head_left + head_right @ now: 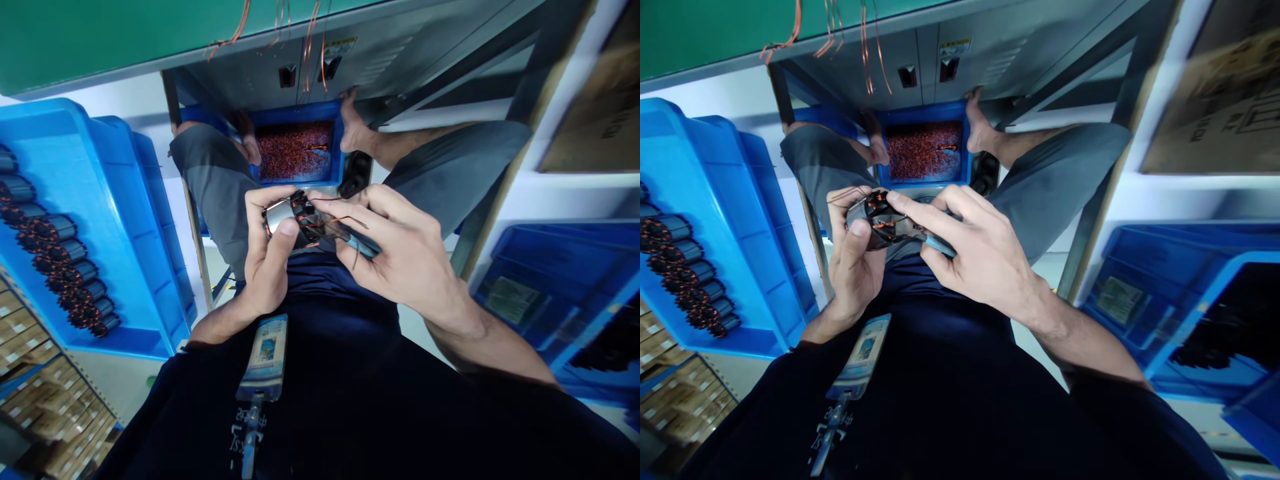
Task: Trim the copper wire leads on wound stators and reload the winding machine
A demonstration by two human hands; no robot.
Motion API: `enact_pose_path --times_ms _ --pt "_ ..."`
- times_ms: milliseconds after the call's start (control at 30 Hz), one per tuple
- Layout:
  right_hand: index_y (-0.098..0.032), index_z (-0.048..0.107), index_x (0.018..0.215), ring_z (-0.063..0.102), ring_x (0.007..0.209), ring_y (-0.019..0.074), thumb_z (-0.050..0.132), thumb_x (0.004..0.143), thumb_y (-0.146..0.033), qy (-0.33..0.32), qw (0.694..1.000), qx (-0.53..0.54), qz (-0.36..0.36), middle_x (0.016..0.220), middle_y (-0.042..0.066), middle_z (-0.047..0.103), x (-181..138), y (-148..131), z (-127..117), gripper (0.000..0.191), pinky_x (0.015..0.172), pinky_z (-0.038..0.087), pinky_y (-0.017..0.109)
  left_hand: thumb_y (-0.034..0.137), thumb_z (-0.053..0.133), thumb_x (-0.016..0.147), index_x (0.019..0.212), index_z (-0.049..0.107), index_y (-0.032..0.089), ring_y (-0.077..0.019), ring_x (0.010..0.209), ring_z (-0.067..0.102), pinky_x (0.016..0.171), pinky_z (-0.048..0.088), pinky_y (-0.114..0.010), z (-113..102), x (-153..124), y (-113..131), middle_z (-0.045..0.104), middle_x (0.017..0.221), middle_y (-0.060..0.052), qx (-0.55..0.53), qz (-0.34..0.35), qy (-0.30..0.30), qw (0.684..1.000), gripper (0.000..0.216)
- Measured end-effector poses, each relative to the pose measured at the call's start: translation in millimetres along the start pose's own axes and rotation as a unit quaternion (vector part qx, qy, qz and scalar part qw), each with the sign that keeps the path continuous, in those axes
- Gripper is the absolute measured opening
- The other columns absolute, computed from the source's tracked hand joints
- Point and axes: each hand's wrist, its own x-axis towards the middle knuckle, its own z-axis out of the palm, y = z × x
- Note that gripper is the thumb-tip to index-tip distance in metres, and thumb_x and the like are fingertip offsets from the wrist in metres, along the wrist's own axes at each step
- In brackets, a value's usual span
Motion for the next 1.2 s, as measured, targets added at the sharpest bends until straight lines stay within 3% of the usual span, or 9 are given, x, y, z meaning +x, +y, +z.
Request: enact_pose_path --times_ms 100,200,300,400,600,733,833,1067,1200 --pt "-0.034 0.074 0.168 0.077 0.092 0.0219 0.069 0.107 -0.016 0.017 1.000 -0.009 -0.017 0.106 0.004 0.079 -4 0 2 0.064 0.092 0.071 0.038 0.068 0.079 0.109 0.140 0.069 0.036 -0.0340 0.150 0.067 0.121 0.061 -0.056 2 -2 5 0.073 0.136 -0.006 0.007 -0.009 0.010 1.000 0.046" --pt "-0.037 0.080 0.160 0.078 0.083 0.0197 0.074 0.108 -0.018 0.033 0.999 -0.015 -0.010 0.103 0.001 0.084 -4 3 5 0.055 0.083 0.072 0.035 0.062 0.077 0.113 0.138 0.070 0.037 -0.0291 0.140 0.071 0.121 0.060 -0.049 6 -3 6 0.072 0.138 -0.005 -0.008 -0.011 0.015 1.000 0.036" --pt "-0.040 0.083 0.153 0.087 0.103 0.0253 0.075 0.110 -0.021 0.020 0.999 0.049 -0.002 0.121 0.002 0.090 4 8 7 0.048 0.096 0.076 0.041 0.059 0.077 0.113 0.140 0.065 0.040 -0.0227 0.125 0.073 0.117 0.061 -0.044 7 -1 -1 0.070 0.136 -0.002 -0.041 -0.011 0.017 0.999 0.036" --pt "-0.038 0.082 0.155 0.087 0.116 0.0283 0.071 0.112 -0.023 0.020 0.995 0.094 0.006 0.136 0.003 0.089 11 13 8 0.047 0.108 0.075 0.047 0.059 0.079 0.111 0.139 0.060 0.043 -0.0228 0.125 0.073 0.113 0.062 -0.042 5 2 -9 0.071 0.138 0.000 -0.061 -0.021 0.027 0.998 0.037" --pt "-0.030 0.067 0.174 0.077 0.116 0.0317 0.063 0.102 -0.018 0.016 1.000 -0.001 -0.014 0.127 0.010 0.078 4 19 4 0.073 0.107 0.069 0.056 0.055 0.083 0.109 0.132 0.057 0.038 -0.0219 0.120 0.071 0.107 0.061 -0.039 7 3 -6 0.069 0.140 -0.001 -0.069 -0.005 0.013 0.998 0.039" --pt "-0.037 0.063 0.177 0.073 0.119 0.0345 0.068 0.104 -0.024 0.016 0.999 -0.046 -0.011 0.130 0.010 0.074 -1 14 0 0.074 0.112 0.065 0.060 0.061 0.081 0.109 0.131 0.055 0.039 -0.0235 0.123 0.070 0.111 0.060 -0.041 10 1 -5 0.066 0.141 -0.003 -0.020 0.009 0.005 1.000 0.041" --pt "-0.040 0.062 0.177 0.073 0.120 0.0357 0.070 0.107 -0.031 0.018 0.999 -0.050 0.006 0.132 0.011 0.074 -1 8 -3 0.072 0.114 0.064 0.061 0.053 0.077 0.114 0.135 0.056 0.038 -0.0230 0.128 0.068 0.114 0.058 -0.041 9 1 -8 0.064 0.146 -0.004 0.012 0.067 -0.017 0.998 0.034" --pt "-0.038 0.069 0.172 0.077 0.103 0.0270 0.067 0.104 -0.019 0.055 0.998 -0.018 -0.010 0.117 0.006 0.080 -2 1 -1 0.071 0.103 0.070 0.048 0.042 0.080 0.109 0.137 0.058 0.033 -0.0303 0.137 0.063 0.120 0.052 -0.053 1 4 -12 0.063 0.146 -0.008 0.095 0.167 -0.062 0.979 0.036" --pt "-0.033 0.074 0.167 0.083 0.093 0.0194 0.060 0.103 -0.012 0.049 0.997 0.060 -0.011 0.119 0.002 0.088 -5 2 3 0.069 0.090 0.073 0.034 0.049 0.074 0.111 0.127 0.063 0.034 -0.0321 0.131 0.062 0.115 0.054 -0.055 4 3 -10 0.064 0.139 -0.008 0.041 0.132 -0.052 0.989 0.025"
